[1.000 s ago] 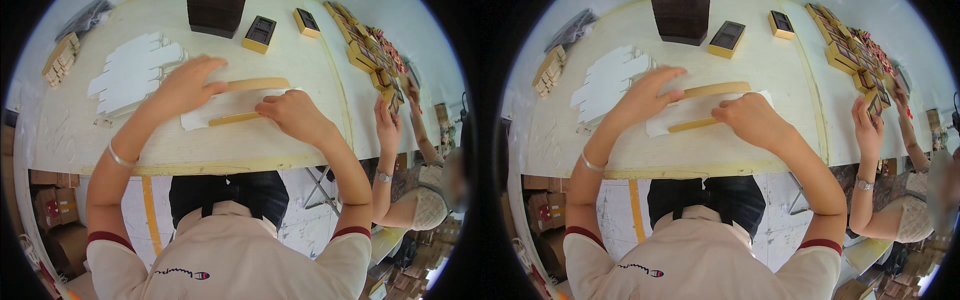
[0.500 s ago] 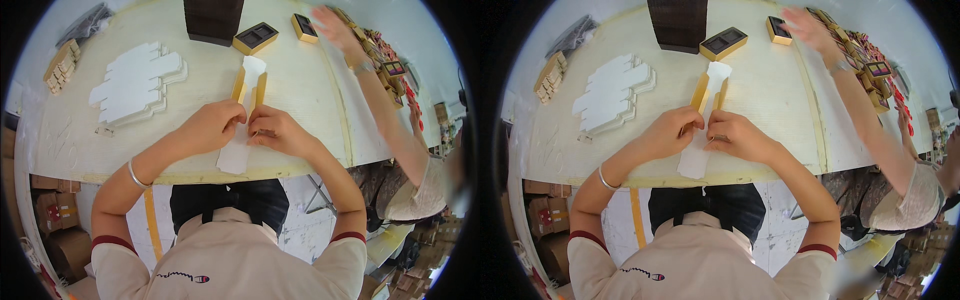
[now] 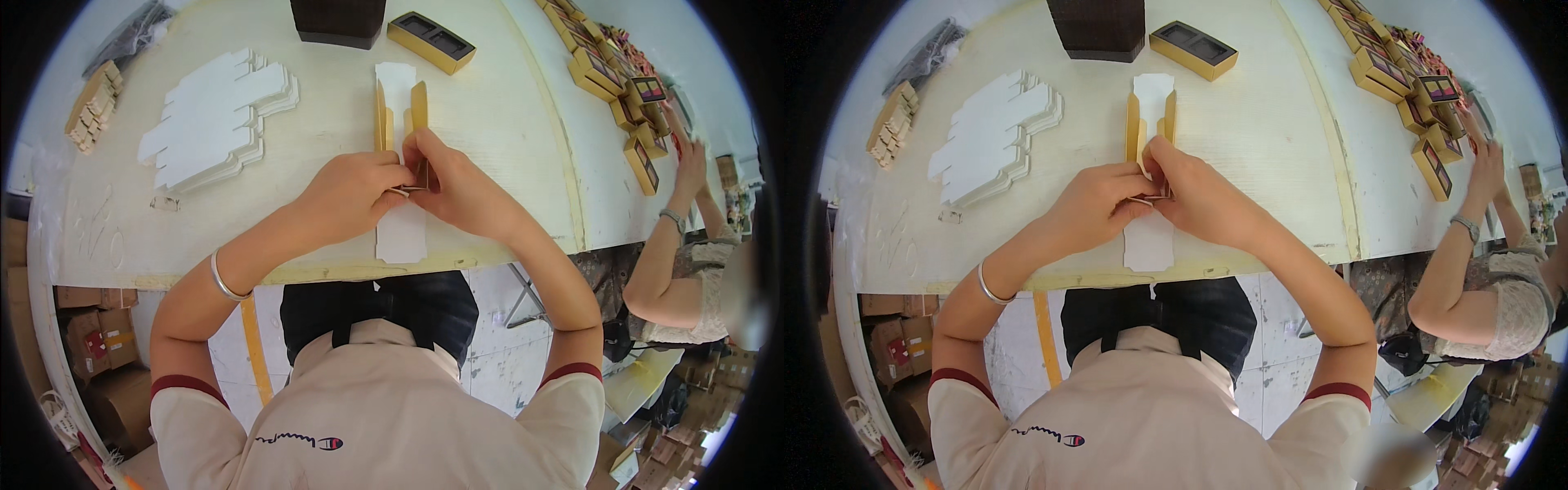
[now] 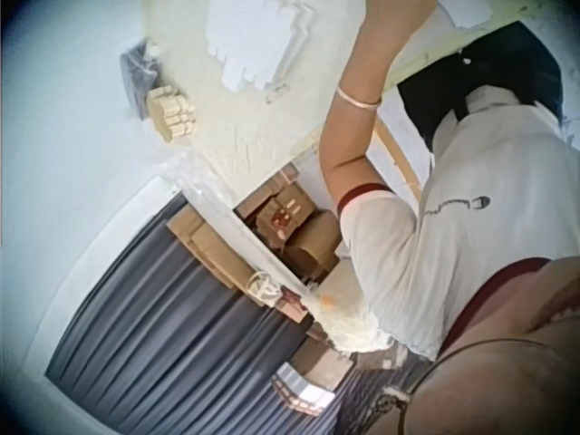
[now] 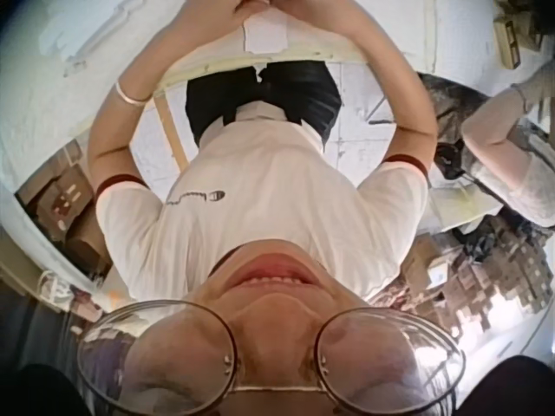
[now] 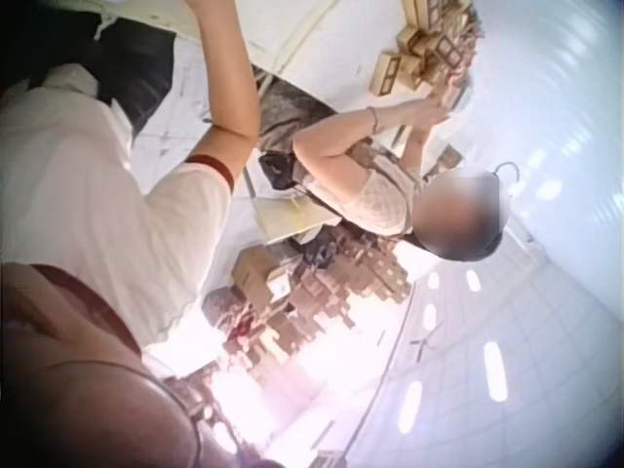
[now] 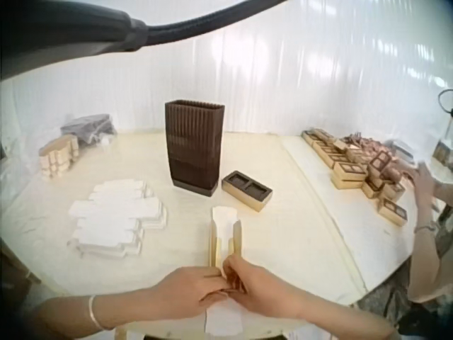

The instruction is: The person folds flat white cardboard pieces into small rectangular boxes, then places dark rectangular inserts into each box. The completed boxes are set aside on the table. The person repeats this process multiple times.

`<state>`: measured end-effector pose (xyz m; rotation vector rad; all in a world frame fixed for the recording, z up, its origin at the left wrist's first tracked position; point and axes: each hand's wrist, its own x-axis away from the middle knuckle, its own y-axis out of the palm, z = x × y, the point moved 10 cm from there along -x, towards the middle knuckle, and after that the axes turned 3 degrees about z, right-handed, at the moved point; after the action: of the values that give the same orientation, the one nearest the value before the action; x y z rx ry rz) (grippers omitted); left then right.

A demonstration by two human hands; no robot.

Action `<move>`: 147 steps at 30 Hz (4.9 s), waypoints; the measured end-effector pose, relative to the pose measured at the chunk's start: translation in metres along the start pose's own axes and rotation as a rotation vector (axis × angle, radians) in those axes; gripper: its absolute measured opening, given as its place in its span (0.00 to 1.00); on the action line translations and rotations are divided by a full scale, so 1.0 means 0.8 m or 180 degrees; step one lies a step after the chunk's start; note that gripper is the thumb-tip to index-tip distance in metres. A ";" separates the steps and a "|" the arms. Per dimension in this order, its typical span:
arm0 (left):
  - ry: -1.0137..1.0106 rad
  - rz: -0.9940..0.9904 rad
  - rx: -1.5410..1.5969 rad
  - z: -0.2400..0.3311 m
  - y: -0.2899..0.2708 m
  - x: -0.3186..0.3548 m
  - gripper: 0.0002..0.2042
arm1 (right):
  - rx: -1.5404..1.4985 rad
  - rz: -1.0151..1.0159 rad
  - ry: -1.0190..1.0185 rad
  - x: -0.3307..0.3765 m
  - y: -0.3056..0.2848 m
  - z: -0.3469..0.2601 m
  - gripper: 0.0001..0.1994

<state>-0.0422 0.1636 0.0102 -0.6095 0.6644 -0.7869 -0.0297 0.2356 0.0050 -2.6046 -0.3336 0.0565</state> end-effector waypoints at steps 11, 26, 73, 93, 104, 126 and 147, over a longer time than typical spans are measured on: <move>-0.0917 -0.0467 0.0633 -0.009 -0.003 0.040 0.05 | 0.2716 0.0527 -0.2204 0.105 0.064 -0.054 0.25; -0.0923 0.0275 0.1807 -0.008 -0.005 0.046 0.12 | 0.0060 0.1293 -0.1138 0.055 -0.002 -0.026 0.14; 0.0194 -0.0135 -0.0555 -0.034 -0.050 -0.010 0.13 | 0.0790 -0.0119 -0.1178 -0.033 -0.024 -0.002 0.12; -0.0471 0.0527 0.0375 -0.066 -0.066 -0.004 0.04 | 0.1654 0.0424 -0.1549 -0.020 -0.016 -0.047 0.24; -0.1055 -0.0290 0.1736 -0.076 -0.039 0.002 0.10 | 0.1052 0.0455 -0.1960 -0.023 -0.006 -0.026 0.19; -0.0391 0.0114 0.0060 -0.051 -0.035 0.000 0.06 | 0.1883 0.0420 -0.1472 -0.042 0.011 -0.031 0.06; -0.0223 0.0008 -0.0351 -0.038 -0.035 0.006 0.05 | 0.3429 -0.0548 0.0167 -0.183 -0.008 -0.012 0.06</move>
<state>-0.0740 0.1372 0.0089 -0.7331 0.6471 -0.7267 -0.1717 0.2001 0.0133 -1.5057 -0.3690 0.0797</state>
